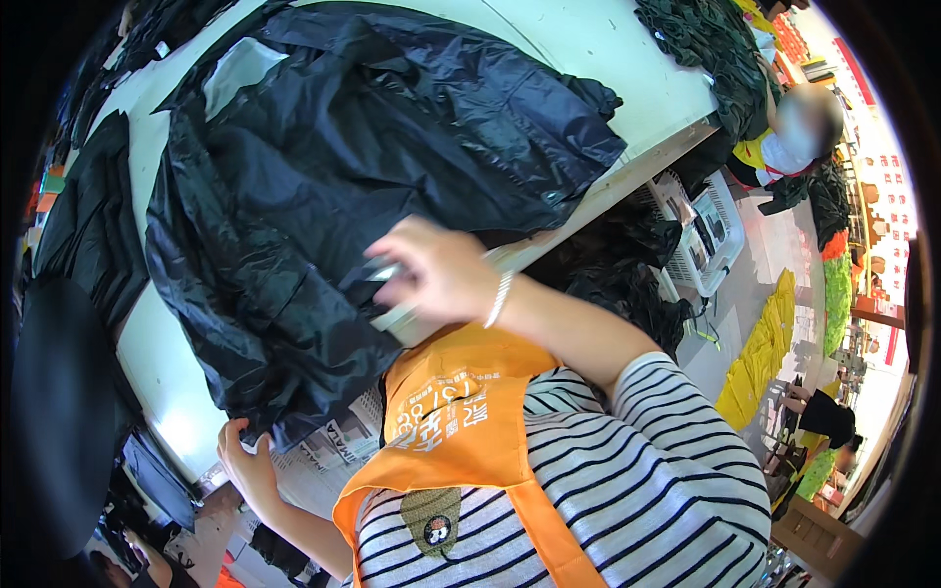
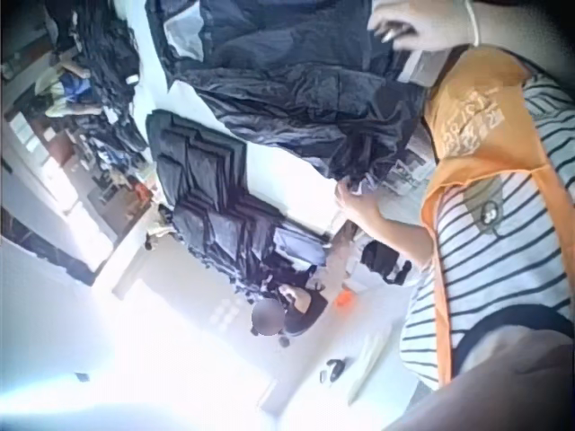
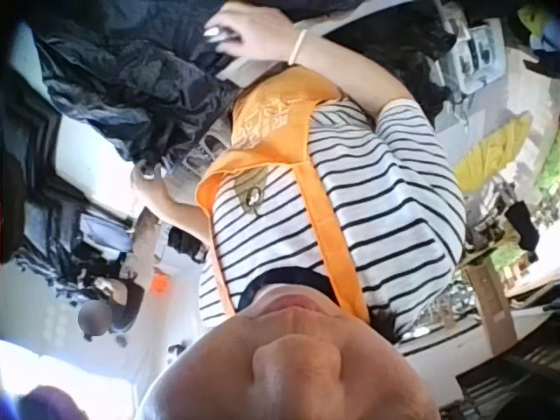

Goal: The person folds a black jacket on a white table. They smooth the fabric, fold the sleeves inward, fold the body in half, and then fold it again into a compact rectangle. The folded jacket is placed on a stack of similar folded jackets.

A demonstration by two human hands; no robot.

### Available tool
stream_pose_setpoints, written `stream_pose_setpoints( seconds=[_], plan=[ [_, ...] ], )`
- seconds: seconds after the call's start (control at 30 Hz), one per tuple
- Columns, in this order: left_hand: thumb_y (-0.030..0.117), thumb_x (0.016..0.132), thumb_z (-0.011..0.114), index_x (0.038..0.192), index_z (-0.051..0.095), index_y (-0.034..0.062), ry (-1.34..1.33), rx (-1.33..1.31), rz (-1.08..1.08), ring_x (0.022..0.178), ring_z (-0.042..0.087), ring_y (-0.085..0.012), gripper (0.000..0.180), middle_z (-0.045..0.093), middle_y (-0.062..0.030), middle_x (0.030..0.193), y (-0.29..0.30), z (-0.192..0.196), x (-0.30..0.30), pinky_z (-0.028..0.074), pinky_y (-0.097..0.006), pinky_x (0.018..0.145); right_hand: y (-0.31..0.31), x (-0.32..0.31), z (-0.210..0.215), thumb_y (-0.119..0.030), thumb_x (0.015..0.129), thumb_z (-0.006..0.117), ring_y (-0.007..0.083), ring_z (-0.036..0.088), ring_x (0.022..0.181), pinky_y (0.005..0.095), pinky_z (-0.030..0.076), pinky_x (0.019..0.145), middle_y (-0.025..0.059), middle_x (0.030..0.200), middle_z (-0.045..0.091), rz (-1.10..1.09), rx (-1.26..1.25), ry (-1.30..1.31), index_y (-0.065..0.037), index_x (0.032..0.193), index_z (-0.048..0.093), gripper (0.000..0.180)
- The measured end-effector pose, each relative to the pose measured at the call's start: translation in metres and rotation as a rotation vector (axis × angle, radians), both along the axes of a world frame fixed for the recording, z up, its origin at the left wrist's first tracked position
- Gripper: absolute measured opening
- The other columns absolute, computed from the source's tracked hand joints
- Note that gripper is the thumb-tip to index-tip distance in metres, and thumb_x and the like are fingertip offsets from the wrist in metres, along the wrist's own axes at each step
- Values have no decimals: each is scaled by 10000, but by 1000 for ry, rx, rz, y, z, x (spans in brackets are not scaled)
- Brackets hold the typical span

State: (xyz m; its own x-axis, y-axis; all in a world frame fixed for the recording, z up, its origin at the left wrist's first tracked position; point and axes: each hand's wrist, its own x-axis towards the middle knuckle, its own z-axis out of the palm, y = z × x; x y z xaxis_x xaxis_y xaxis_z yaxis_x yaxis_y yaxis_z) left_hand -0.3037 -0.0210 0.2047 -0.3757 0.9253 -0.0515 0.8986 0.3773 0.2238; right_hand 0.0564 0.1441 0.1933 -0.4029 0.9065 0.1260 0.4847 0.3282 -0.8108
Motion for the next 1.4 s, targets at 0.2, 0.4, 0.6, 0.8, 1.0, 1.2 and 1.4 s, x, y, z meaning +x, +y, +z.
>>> stream_pose_setpoints(
  seconds=[0.2, 0.4, 0.6, 0.8, 1.0, 1.2, 1.4],
  plan=[
    [136, 766, 716, 1165, 597, 16, -150, 236, -97, 1163, 519, -319, 433, 570, -167, 1237, 82, 18, 158, 383, -388, 1005, 31, 242, -44, -24, 786, 529, 291, 660, 841, 382, 535, 727, 81, 1331, 519, -176, 107, -894, -112, 1106, 628, 347],
    [162, 740, 738, 1182, 589, 30, -463, 57, -812, 1204, 495, -334, 486, 547, -152, 1282, 177, -14, 326, 393, -390, 1013, 58, 313, -91, -62, 821, 573, 282, 644, 703, 359, 507, 624, 66, 1063, 669, -286, 119, -569, -53, 914, 615, 103],
    [168, 653, 814, 1347, 433, 38, -620, 355, -846, 1206, 494, -306, 802, 563, -151, 1236, 233, -15, 394, 377, -382, 1026, 60, 275, -35, -168, 898, 624, 61, 509, 656, 236, 441, 623, 19, 721, 623, -327, -243, 178, 31, 938, 633, 203],
    [159, 680, 803, 1065, 619, 47, -698, 399, -771, 880, 587, -230, 441, 626, -83, 927, 256, -16, 403, 435, -339, 875, 58, 259, -17, -168, 907, 617, 12, 404, 603, 195, 342, 538, -81, 678, 491, -104, -637, 473, -9, 880, 628, 162],
    [119, 754, 726, 779, 655, 19, -715, 361, -808, 812, 589, -228, 126, 648, -59, 808, 259, -29, 399, 432, -338, 803, 64, 245, -12, -115, 866, 672, 20, 521, 674, 193, 443, 617, -15, 744, 616, -105, -444, 436, 30, 946, 633, 170],
    [152, 782, 706, 802, 666, 13, -667, 231, -760, 740, 570, -236, 146, 647, -79, 766, 261, -30, 403, 423, -341, 806, 76, 238, -13, -59, 818, 678, 272, 638, 656, 275, 473, 581, 153, 768, 639, -215, 166, 66, -20, 819, 612, 77],
    [109, 799, 681, 989, 698, 52, -977, 44, -552, 687, 554, -197, 200, 601, -58, 669, 266, -26, 410, 446, -312, 724, 86, 235, -27, -121, 874, 637, 197, 606, 618, 296, 449, 573, 117, 705, 618, -319, 8, 204, -8, 856, 581, 127]
  ],
)
